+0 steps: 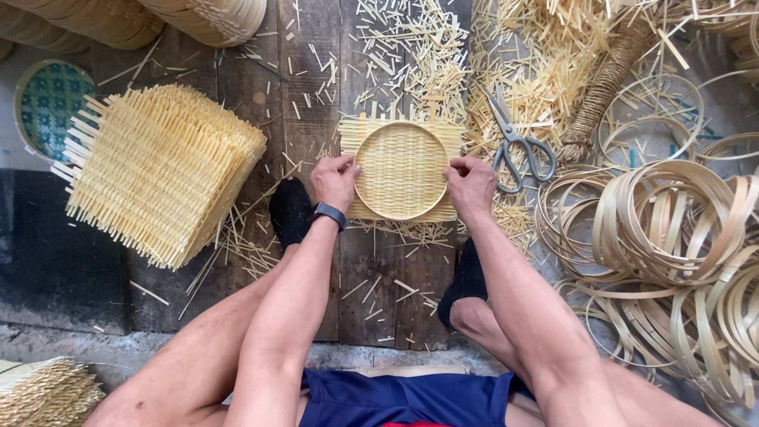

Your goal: The person weaves bamboo strips into circular basket bases using a wooden template and shears. They repeatedly place a template on a woven mat, trim the excess bamboo, and stack the finished circular pieces.

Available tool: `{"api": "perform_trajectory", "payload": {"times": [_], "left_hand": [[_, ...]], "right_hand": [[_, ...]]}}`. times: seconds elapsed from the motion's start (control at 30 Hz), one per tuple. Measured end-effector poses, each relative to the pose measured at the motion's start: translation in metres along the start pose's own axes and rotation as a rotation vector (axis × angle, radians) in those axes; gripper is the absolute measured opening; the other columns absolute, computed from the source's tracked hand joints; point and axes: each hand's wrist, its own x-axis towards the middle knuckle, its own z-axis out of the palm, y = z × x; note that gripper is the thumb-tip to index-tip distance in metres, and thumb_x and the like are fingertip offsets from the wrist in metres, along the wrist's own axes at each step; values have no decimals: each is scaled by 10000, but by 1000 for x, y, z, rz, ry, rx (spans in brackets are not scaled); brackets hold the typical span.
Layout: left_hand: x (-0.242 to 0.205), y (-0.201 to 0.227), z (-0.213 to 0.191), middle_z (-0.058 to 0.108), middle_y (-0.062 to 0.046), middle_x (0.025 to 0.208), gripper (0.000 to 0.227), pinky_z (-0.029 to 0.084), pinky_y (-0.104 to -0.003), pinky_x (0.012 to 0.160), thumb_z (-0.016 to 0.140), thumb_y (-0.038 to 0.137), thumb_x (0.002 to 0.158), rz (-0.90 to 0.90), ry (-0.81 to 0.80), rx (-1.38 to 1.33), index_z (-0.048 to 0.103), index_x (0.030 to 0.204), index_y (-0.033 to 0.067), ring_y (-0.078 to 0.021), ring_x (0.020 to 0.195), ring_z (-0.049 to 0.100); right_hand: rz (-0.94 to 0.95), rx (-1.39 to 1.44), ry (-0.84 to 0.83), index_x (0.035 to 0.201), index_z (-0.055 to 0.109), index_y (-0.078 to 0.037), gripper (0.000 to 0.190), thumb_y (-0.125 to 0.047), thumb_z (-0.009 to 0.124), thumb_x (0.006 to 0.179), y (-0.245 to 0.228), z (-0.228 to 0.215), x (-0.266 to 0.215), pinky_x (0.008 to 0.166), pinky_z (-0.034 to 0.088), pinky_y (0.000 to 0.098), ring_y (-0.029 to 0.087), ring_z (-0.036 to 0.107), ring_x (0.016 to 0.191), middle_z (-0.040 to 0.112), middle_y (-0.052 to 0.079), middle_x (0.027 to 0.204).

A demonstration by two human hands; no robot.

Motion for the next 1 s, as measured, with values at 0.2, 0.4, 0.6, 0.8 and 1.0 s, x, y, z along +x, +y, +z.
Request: {"api": "perform_trajectory", "payload": {"times": [0.2, 0.4, 0.6, 0.8, 1.0], "left_hand": [[-1, 3, -2, 783, -126, 887, 225, 582, -313, 770, 831, 143, 794, -98, -39, 14, 812, 1017, 120, -211, 783, 765], [8, -2, -3, 796, -91, 867, 222, 588, -305, 772, 847, 182, 776, -193, -89, 55, 821, 987, 119, -184, 768, 762], [23, -11, -1, 794, -78, 840, 218, 599, -306, 767, 884, 170, 739, -219, -144, 51, 826, 939, 107, -169, 750, 757], [24, -22, 2, 798, -74, 809, 220, 595, -281, 737, 898, 163, 713, -248, -137, -8, 830, 910, 93, -144, 716, 750], [28, -19, 5, 789, -70, 783, 206, 583, -279, 701, 887, 141, 708, -209, -137, -5, 828, 897, 84, -139, 685, 726]], "right_hand": [[105, 3, -24, 1018, 798, -104, 174, -108, 778, 845, 7, 6, 3, 786, 613, 316, 166, 735, 798, 785, 75, 923], [96, 22, -11, 1032, 794, -111, 169, -122, 776, 864, 13, 9, 2, 800, 621, 325, 171, 743, 799, 791, 80, 928], [38, -33, 29, 986, 818, -102, 140, -115, 805, 847, 15, 14, 4, 776, 591, 313, 165, 739, 763, 795, 83, 870], [24, 19, 14, 983, 818, -112, 154, -116, 821, 829, 12, 10, 5, 726, 592, 292, 145, 725, 717, 792, 67, 841], [137, 159, -21, 973, 821, -78, 137, -82, 804, 838, 11, 10, 6, 617, 583, 254, 120, 703, 658, 789, 75, 808]]}}
